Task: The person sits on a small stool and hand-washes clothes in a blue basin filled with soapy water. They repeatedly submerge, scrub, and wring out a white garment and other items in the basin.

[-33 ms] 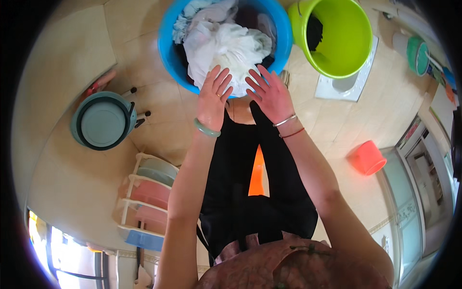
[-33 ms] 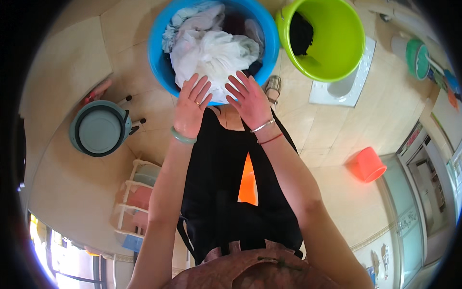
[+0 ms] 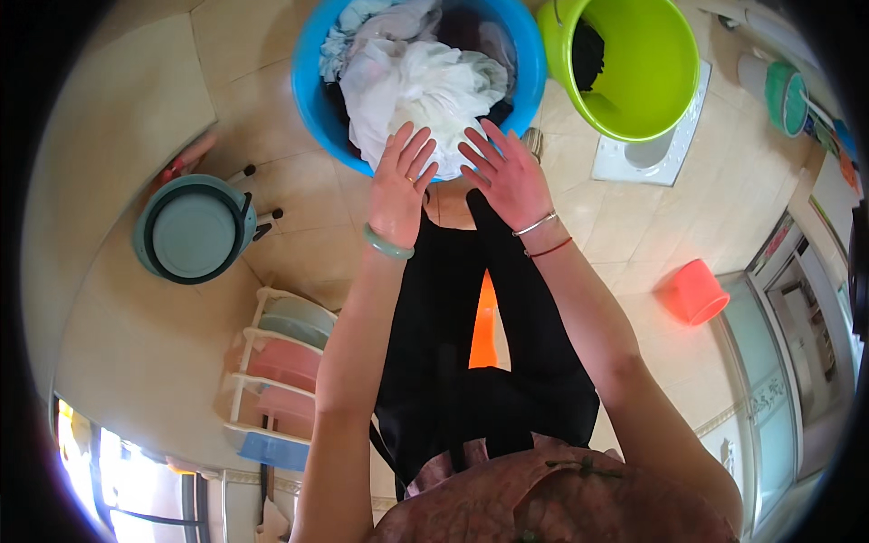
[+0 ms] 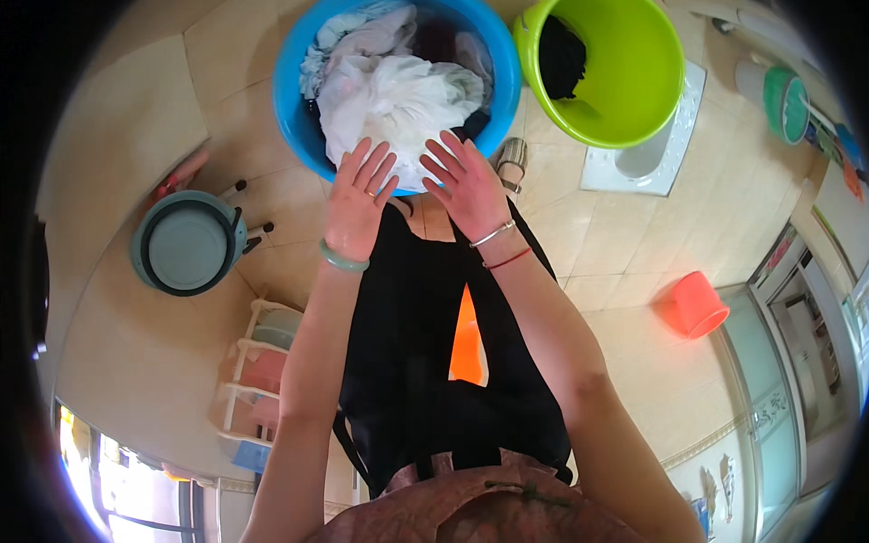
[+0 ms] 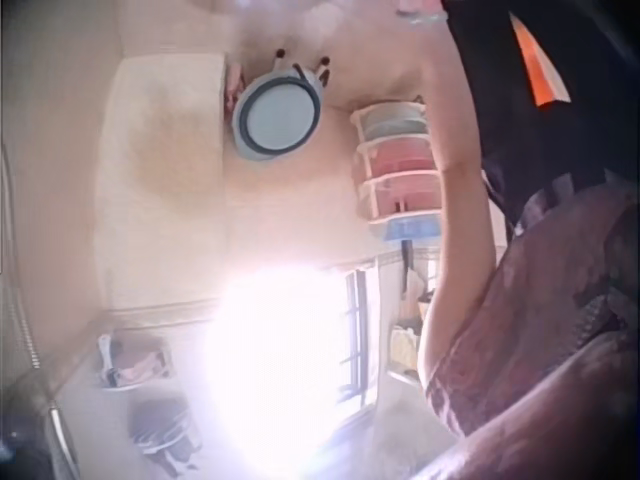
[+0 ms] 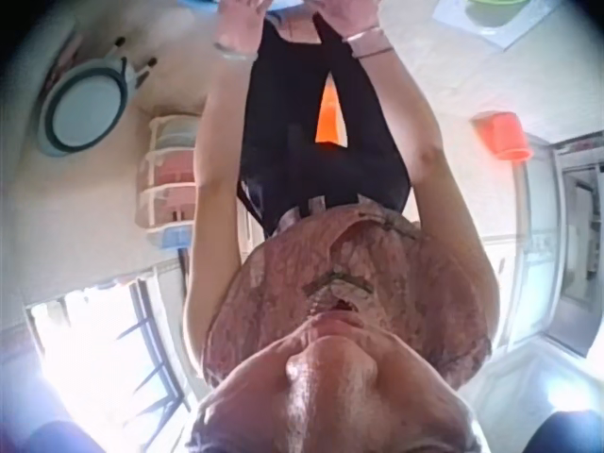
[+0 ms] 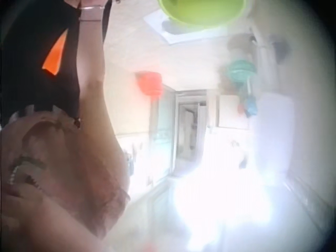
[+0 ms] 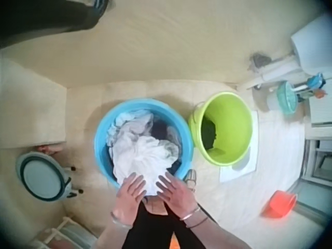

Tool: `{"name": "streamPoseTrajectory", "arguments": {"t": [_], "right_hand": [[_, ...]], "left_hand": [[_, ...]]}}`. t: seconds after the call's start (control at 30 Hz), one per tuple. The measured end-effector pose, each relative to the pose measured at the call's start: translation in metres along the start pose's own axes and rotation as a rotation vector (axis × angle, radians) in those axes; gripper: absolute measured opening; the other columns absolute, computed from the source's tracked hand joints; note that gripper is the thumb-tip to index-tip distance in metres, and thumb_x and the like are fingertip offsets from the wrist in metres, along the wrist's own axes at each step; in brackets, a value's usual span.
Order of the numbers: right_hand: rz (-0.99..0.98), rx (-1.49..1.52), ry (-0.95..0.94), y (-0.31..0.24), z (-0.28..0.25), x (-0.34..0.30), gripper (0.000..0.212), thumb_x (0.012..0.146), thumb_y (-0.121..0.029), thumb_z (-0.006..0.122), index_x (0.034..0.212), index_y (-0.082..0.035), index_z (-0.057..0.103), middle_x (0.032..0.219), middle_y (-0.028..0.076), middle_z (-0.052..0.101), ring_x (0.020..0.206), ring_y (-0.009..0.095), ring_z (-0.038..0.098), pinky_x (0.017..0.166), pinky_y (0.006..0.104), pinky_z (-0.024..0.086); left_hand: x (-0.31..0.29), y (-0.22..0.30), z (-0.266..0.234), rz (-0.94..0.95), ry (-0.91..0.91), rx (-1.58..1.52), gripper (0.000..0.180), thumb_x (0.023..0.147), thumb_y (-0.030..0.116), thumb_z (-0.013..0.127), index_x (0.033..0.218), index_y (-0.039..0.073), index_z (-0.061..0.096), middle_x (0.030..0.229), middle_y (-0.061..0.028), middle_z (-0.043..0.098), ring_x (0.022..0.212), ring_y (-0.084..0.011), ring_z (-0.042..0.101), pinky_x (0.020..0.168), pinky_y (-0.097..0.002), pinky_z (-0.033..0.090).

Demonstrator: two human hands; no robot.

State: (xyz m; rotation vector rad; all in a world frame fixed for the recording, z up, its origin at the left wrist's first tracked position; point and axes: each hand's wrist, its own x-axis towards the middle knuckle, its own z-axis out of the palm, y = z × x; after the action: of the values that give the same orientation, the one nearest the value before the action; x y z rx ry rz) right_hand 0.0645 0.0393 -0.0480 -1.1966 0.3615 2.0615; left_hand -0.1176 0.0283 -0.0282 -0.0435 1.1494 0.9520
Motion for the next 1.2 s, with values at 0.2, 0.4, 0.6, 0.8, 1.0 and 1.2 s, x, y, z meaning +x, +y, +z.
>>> {"name": "streamPoseTrajectory", "arguments": {"t": [0.2,0.4,0.6,0.8,1.0,1.2], "right_hand": [[-0.03,-0.01,-0.027,-0.01,-0.006,0.004,0.052,0.098,-0.04,0.042,0.14,-0.01,0.037,0.142,0.012,0.042,0.13,0.027,0.041,0.106,0.0425,0.033],[-0.079,-0.105,-0.039,0.009,-0.008,0.029,0.05,0.101,-0.037,0.034,0.142,-0.007,0.034,0.143,0.014,0.04,0.131,0.03,0.04,0.107,0.0426,0.032],[-0.067,-0.035,-0.09,0.037,0.004,0.051,0.05,0.099,-0.039,0.038,0.138,-0.007,0.04,0.141,0.014,0.042,0.129,0.029,0.042,0.106,0.0413,0.034],[-0.088,-0.071,-0.119,0.024,0.009,0.053,0.048,0.1,-0.035,0.035,0.137,-0.005,0.041,0.14,0.015,0.044,0.127,0.028,0.045,0.105,0.0387,0.036],[-0.116,-0.121,-0.154,0.012,0.011,0.056,0.049,0.101,-0.035,0.03,0.137,-0.004,0.04,0.142,0.016,0.042,0.129,0.03,0.042,0.107,0.0408,0.033],[-0.051,-0.169,-0.156,0.01,0.005,0.061,0.047,0.101,-0.032,0.032,0.135,-0.002,0.042,0.139,0.013,0.046,0.126,0.025,0.045,0.106,0.0371,0.034]], "left_hand": [[0.0,-0.009,0.014,-0.043,-0.048,0.054,0.052,0.1,0.037,0.031,0.143,0.006,0.032,0.143,-0.0141,0.039,0.132,-0.0251,0.038,0.109,-0.0398,0.029],[0.015,-0.005,-0.016,-0.07,-0.092,0.21,0.052,0.1,0.036,0.033,0.141,0.005,0.033,0.142,-0.0142,0.041,0.131,-0.0246,0.039,0.108,-0.0384,0.029],[0.016,0.004,-0.039,-0.098,-0.131,0.231,0.055,0.099,0.039,0.032,0.141,0.004,0.032,0.142,-0.0145,0.04,0.132,-0.0258,0.038,0.109,-0.0399,0.028],[0.021,0.017,-0.046,-0.01,-0.203,0.24,0.056,0.098,0.037,0.03,0.142,0.001,0.03,0.142,-0.019,0.039,0.132,-0.0301,0.038,0.109,-0.042,0.029],[0.021,0.014,-0.049,-0.091,-0.195,0.148,0.052,0.098,0.033,0.037,0.137,-0.001,0.037,0.136,-0.0184,0.046,0.128,-0.0281,0.044,0.107,-0.0388,0.031],[0.026,0.012,-0.048,-0.112,-0.321,0.203,0.051,0.098,0.035,0.044,0.133,-0.002,0.044,0.133,-0.0181,0.051,0.126,-0.0267,0.047,0.106,-0.0382,0.032]]}}
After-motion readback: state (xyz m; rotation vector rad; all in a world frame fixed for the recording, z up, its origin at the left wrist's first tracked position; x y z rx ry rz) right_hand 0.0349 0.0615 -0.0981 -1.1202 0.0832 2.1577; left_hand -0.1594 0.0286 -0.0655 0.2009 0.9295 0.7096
